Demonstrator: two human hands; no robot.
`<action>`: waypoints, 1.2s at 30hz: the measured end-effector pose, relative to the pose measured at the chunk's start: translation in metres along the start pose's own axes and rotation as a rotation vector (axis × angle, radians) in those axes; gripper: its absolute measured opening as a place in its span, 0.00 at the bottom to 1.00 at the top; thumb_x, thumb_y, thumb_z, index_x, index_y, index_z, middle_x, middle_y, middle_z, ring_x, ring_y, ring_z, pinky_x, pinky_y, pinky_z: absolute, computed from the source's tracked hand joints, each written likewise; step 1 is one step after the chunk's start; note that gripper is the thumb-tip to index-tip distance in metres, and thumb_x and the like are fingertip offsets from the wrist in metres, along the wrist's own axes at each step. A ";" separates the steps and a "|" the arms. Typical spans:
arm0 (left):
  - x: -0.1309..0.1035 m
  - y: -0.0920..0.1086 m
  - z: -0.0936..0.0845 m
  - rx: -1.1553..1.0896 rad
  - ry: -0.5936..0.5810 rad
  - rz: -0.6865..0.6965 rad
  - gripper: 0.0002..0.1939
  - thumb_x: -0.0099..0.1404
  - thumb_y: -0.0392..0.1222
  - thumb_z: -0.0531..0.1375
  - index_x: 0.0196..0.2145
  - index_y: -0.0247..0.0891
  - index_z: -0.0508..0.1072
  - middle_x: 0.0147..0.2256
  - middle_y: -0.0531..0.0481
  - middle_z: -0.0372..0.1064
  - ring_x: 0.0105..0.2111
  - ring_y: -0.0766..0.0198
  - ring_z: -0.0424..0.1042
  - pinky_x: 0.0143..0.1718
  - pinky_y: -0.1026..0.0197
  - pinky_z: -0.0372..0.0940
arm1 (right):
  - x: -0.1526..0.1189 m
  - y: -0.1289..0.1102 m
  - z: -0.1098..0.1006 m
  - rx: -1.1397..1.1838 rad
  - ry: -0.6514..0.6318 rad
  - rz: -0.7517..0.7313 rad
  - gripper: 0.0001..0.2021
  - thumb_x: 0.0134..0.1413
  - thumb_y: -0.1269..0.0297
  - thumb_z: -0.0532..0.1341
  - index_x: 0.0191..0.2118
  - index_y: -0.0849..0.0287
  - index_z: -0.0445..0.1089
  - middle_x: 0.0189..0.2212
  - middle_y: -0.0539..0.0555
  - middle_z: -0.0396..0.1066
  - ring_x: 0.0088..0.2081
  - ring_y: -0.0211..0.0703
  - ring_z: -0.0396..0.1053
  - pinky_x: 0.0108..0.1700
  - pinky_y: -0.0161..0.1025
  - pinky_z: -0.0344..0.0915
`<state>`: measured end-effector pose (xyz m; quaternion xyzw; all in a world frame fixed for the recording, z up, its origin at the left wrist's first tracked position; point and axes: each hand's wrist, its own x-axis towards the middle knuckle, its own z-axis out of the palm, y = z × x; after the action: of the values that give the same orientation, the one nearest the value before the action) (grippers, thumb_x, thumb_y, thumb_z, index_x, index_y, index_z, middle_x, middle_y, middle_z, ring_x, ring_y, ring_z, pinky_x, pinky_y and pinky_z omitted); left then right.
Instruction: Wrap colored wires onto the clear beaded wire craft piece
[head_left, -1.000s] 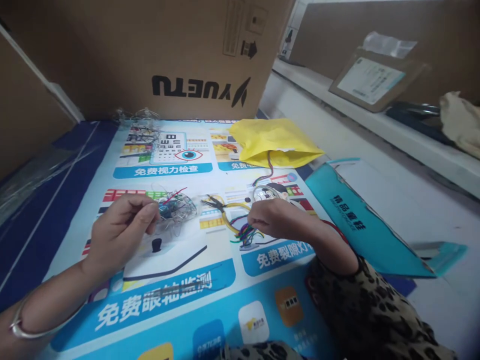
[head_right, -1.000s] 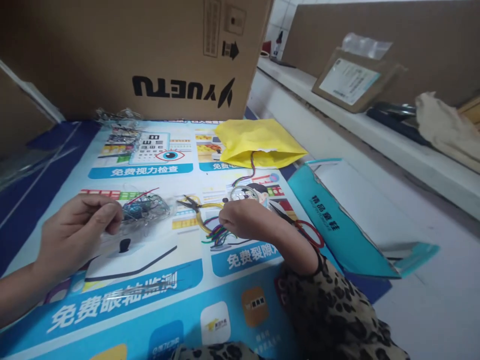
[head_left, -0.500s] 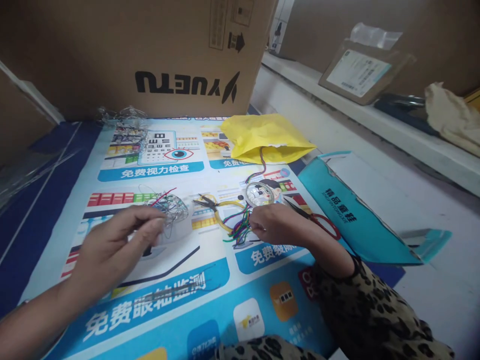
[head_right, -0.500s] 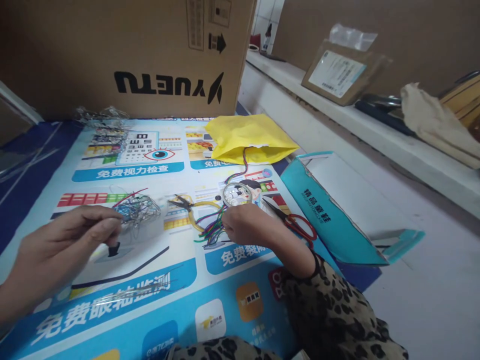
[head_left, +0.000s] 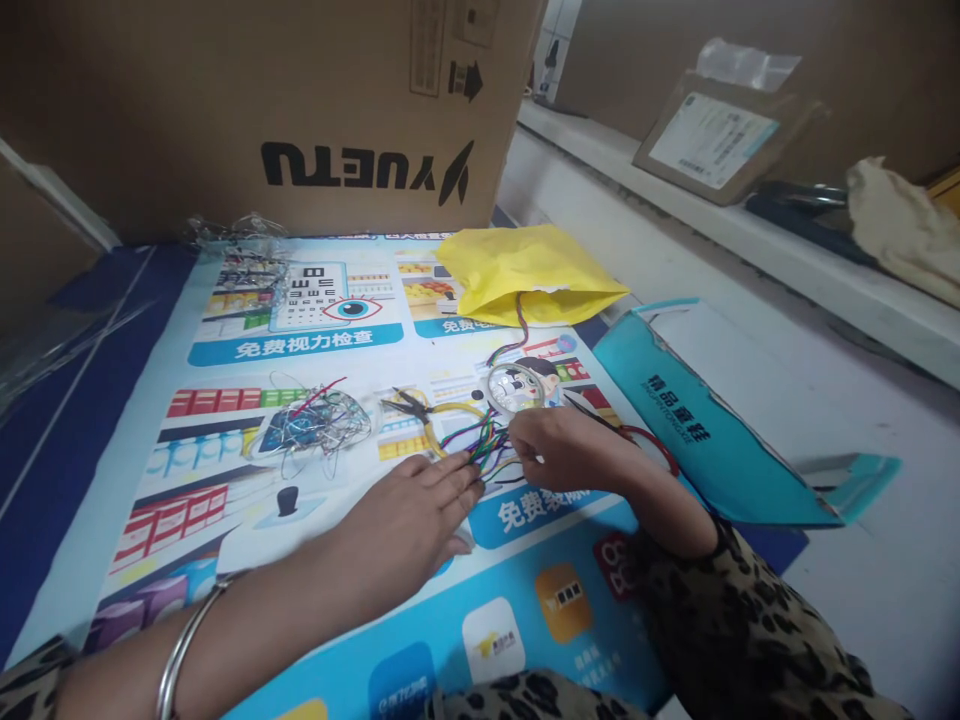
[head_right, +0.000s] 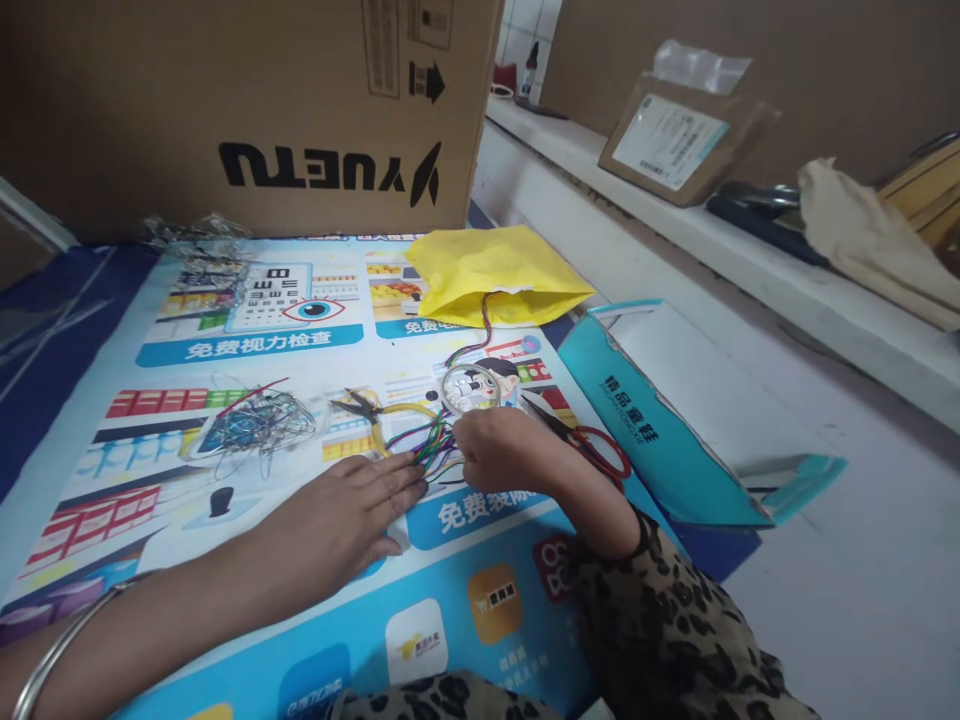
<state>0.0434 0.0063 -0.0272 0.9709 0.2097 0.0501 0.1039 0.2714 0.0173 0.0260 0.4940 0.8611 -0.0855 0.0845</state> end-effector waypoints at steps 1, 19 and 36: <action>-0.001 -0.001 0.001 0.000 0.010 0.002 0.24 0.66 0.51 0.52 0.57 0.38 0.62 0.58 0.43 0.60 0.60 0.51 0.55 0.53 0.50 0.55 | -0.002 0.001 -0.001 0.004 -0.006 0.007 0.03 0.45 0.72 0.55 0.27 0.62 0.66 0.27 0.55 0.70 0.28 0.39 0.64 0.29 0.34 0.50; -0.002 0.000 0.002 0.023 0.009 0.018 0.24 0.68 0.50 0.50 0.57 0.36 0.62 0.58 0.43 0.60 0.60 0.50 0.53 0.53 0.49 0.53 | -0.008 -0.001 0.004 -0.065 0.067 0.038 0.05 0.48 0.73 0.54 0.26 0.62 0.66 0.26 0.54 0.69 0.27 0.38 0.61 0.27 0.36 0.47; -0.008 0.004 -0.030 -0.682 0.394 -0.307 0.08 0.63 0.45 0.56 0.31 0.38 0.66 0.35 0.46 0.70 0.35 0.59 0.69 0.35 0.56 0.64 | -0.012 -0.019 -0.018 0.238 0.524 -0.030 0.06 0.44 0.77 0.53 0.25 0.59 0.60 0.23 0.50 0.63 0.26 0.36 0.59 0.30 0.33 0.55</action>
<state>0.0337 0.0052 0.0025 0.8101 0.3392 0.2855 0.3836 0.2598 0.0022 0.0477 0.4929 0.8448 -0.0565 -0.2007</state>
